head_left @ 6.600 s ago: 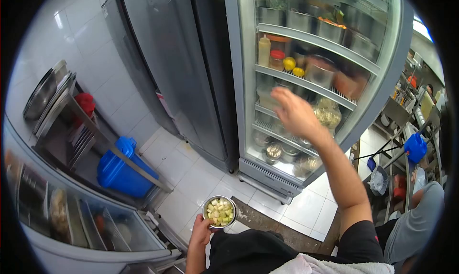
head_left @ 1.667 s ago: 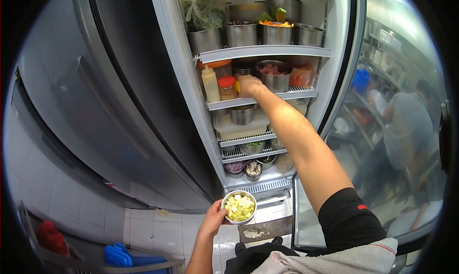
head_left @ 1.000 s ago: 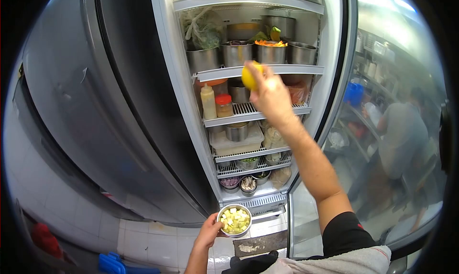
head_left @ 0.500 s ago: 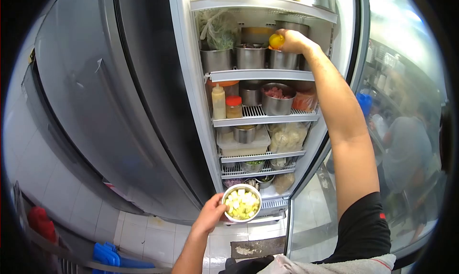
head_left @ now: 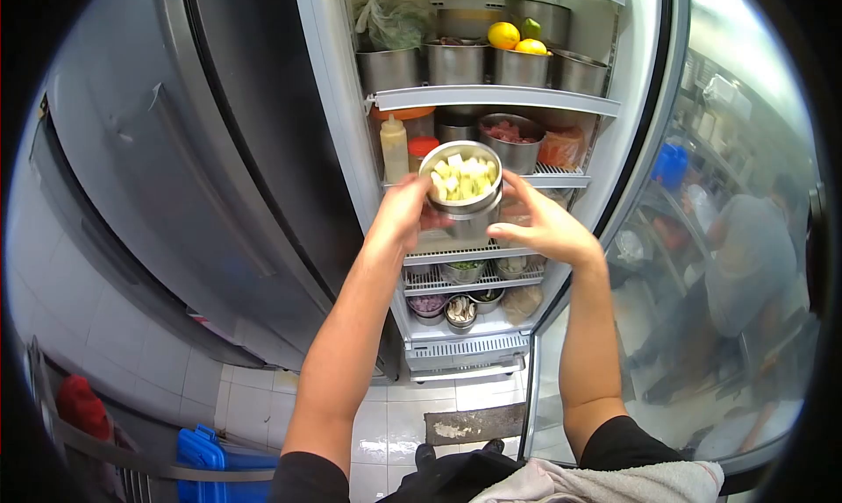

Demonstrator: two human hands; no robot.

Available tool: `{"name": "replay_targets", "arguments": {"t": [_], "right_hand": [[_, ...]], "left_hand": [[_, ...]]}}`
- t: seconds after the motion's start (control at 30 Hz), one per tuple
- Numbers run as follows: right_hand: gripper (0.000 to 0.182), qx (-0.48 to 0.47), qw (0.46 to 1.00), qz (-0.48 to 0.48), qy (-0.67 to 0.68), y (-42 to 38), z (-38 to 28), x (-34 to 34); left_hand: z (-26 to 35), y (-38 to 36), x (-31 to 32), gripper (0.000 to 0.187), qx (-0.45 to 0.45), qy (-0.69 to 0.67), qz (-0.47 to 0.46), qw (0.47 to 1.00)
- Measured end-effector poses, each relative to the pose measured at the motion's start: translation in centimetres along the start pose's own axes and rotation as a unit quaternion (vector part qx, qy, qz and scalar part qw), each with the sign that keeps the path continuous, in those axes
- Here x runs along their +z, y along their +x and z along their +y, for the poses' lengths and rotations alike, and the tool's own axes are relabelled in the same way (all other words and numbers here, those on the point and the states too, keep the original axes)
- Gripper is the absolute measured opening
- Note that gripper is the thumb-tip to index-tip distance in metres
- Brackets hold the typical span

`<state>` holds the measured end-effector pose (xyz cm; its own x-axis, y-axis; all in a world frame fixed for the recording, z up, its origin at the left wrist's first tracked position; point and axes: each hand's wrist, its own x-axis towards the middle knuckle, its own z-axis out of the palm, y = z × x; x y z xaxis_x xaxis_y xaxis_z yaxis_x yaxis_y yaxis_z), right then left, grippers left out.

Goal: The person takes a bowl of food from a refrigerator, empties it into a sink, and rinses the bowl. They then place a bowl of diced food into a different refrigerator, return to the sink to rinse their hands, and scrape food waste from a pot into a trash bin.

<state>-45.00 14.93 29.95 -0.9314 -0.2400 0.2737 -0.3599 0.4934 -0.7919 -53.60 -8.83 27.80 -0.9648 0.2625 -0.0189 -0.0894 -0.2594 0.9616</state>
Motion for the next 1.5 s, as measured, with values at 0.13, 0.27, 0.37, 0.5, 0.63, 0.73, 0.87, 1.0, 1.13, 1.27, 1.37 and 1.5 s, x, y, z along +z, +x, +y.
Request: {"name": "replay_targets", "arguments": {"t": [0.13, 0.27, 0.37, 0.5, 0.63, 0.73, 0.87, 1.0, 1.13, 1.27, 1.37, 1.5], "right_hand": [[0.096, -0.035, 0.992, 0.106, -0.065, 5.6, 2.8, 1.3], [0.088, -0.069, 0.979, 0.148, -0.119, 9.7, 5.9, 0.4], [0.084, -0.08, 0.972, 0.164, -0.15, 11.2, 6.9, 0.1], [0.089, -0.039, 0.968, 0.179, -0.169, 11.8, 6.1, 0.6], [0.1, -0.04, 0.958, 0.229, -0.169, 12.2, 4.8, 2.1], [0.098, -0.02, 0.946, 0.234, -0.222, 11.9, 3.2, 3.1], [0.084, 0.016, 0.933, 0.222, -0.282, 12.4, 2.1, 3.4], [0.075, 0.028, 0.927, 0.209, -0.311, 13.3, 1.6, 3.4], [0.078, 0.026, 0.929, 0.21, -0.304, 14.3, 1.9, 4.0], [0.077, 0.039, 0.931, 0.211, -0.297, 14.7, 1.6, 4.3], [0.076, 0.05, 0.931, 0.206, -0.298, 15.2, 1.3, 4.6], [0.075, 0.074, 0.939, 0.18, -0.283, 15.6, 1.0, 4.3]], "left_hand": [[1.2, 4.0, 2.1, 0.028, 0.005, -0.023, 0.008, 1.0], [1.7, 7.3, 3.9, 0.029, 0.019, -0.051, 0.02, 0.998], [1.8, 7.8, 4.2, 0.033, 0.042, -0.081, 0.016, 0.996], [1.8, 9.0, 2.4, 0.034, 0.015, -0.106, 0.001, 0.994], [1.9, 8.8, 0.4, 0.033, 0.006, -0.079, -0.042, 0.996], [2.1, 8.0, -0.5, 0.042, 0.018, -0.003, -0.052, 0.998], [1.9, 7.1, -1.2, 0.054, 0.108, 0.259, 0.016, 0.96], [-0.5, 8.8, -2.2, 0.059, 0.229, 0.547, 0.138, 0.793], [-1.1, 9.1, -1.6, 0.058, 0.222, 0.594, 0.179, 0.753], [-1.1, 8.9, -1.5, 0.048, 0.223, 0.619, 0.187, 0.73], [-0.4, 8.5, -1.3, 0.041, 0.206, 0.634, 0.179, 0.724], [-0.7, 9.5, -1.8, 0.04, 0.207, 0.657, 0.182, 0.701]]}}
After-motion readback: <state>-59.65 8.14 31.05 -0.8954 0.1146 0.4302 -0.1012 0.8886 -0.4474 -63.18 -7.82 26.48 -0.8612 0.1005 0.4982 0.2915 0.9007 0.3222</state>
